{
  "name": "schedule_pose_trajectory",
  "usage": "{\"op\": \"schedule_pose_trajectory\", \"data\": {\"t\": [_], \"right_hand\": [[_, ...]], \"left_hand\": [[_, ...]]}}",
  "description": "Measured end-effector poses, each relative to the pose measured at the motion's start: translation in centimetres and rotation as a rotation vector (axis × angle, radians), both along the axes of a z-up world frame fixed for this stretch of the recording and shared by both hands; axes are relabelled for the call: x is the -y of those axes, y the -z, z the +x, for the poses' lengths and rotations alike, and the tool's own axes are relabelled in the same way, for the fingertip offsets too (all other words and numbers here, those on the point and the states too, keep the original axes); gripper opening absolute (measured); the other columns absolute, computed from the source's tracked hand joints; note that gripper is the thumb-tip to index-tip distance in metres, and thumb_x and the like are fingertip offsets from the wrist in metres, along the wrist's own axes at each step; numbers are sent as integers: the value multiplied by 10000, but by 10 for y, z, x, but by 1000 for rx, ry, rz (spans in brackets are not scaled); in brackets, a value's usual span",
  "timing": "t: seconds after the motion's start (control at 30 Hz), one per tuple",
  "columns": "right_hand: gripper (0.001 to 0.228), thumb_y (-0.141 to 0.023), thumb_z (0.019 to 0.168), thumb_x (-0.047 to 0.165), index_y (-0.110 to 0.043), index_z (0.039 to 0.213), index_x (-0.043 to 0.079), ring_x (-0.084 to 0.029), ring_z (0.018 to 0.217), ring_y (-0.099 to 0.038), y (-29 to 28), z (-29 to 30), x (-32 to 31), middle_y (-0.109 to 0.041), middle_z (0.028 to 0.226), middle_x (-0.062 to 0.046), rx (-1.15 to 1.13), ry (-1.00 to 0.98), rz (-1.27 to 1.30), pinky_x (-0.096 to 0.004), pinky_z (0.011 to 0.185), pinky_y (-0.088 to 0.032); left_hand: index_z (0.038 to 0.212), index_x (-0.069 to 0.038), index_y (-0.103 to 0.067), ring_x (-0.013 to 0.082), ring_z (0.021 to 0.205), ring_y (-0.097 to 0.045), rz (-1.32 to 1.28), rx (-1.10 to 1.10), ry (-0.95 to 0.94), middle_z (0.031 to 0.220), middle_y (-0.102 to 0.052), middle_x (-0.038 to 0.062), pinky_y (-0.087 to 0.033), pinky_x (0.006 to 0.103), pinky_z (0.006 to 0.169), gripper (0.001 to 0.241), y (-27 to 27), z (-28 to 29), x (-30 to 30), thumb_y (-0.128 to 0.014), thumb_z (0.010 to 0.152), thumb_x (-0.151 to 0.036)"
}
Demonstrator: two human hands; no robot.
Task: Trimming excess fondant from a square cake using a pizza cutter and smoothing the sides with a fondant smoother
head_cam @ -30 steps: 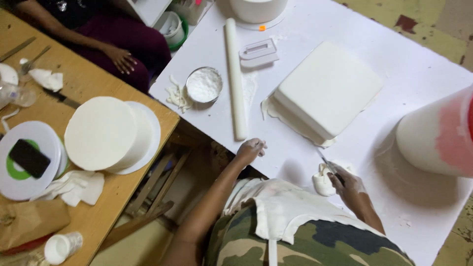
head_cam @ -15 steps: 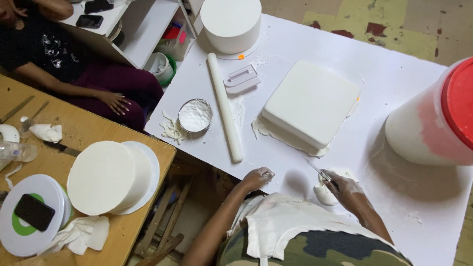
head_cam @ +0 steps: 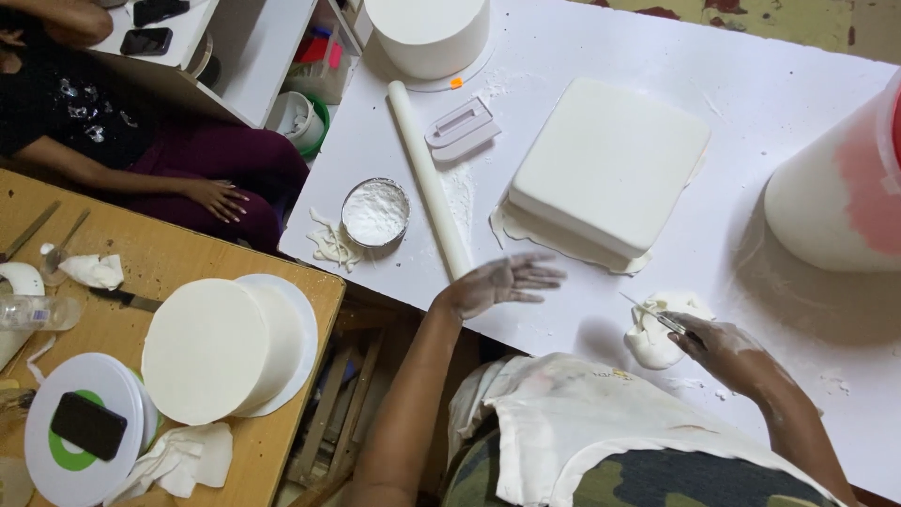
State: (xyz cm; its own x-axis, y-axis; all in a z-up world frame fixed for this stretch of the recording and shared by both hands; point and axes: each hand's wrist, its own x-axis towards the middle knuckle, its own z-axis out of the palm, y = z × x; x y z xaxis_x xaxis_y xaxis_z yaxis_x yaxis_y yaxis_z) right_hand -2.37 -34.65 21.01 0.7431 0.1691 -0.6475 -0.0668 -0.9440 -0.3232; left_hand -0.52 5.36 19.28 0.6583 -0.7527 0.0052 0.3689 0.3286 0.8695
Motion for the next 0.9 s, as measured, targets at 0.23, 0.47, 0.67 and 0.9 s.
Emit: {"op": "schedule_pose_trajectory", "data": {"t": [0.23,0.47,0.67,0.9], "right_hand": [[519,-563,998,340,-585,1474,136,-310,883,-713,1,-14,9,-767,1211,-157,18,217,124,-404,702,-531],[252,-667,915,391,-770,1031,192,-113,674,-697,-35,4,62,-774,756,-6,239,-33,29,-283,662,-545],[304,-623,984,301,-762,1163,99,-230,641,-613,-7,8,16,-728,765,-130,104,171,144,-324,567,-479],[239,-584,1064,182,-750,1150,33,-256,541,-590,5,-23,-22,-694,703,-177,220,369,179,-363,435,-409]], "left_hand": [[784,-191,-461,86,533,-280,560,-340,-939,610,-343,-55,-191,256,480,279,95,-19,6,-667,962,-133],[778,-210,-458,96,625,-346,690,-139,-497,693,-395,-61,-281,249,604,292,100,-13,-19,-686,947,-141],[1004,-165,-492,131,840,-478,505,-88,-727,911,-480,-5,-415,254,768,246,100,22,-2,-722,939,-224],[1545,-83,-244,500,1579,-188,862,1080,-1261,1650,-126,339,-214,611,1285,950,22,8,10,-848,852,-321]]}}
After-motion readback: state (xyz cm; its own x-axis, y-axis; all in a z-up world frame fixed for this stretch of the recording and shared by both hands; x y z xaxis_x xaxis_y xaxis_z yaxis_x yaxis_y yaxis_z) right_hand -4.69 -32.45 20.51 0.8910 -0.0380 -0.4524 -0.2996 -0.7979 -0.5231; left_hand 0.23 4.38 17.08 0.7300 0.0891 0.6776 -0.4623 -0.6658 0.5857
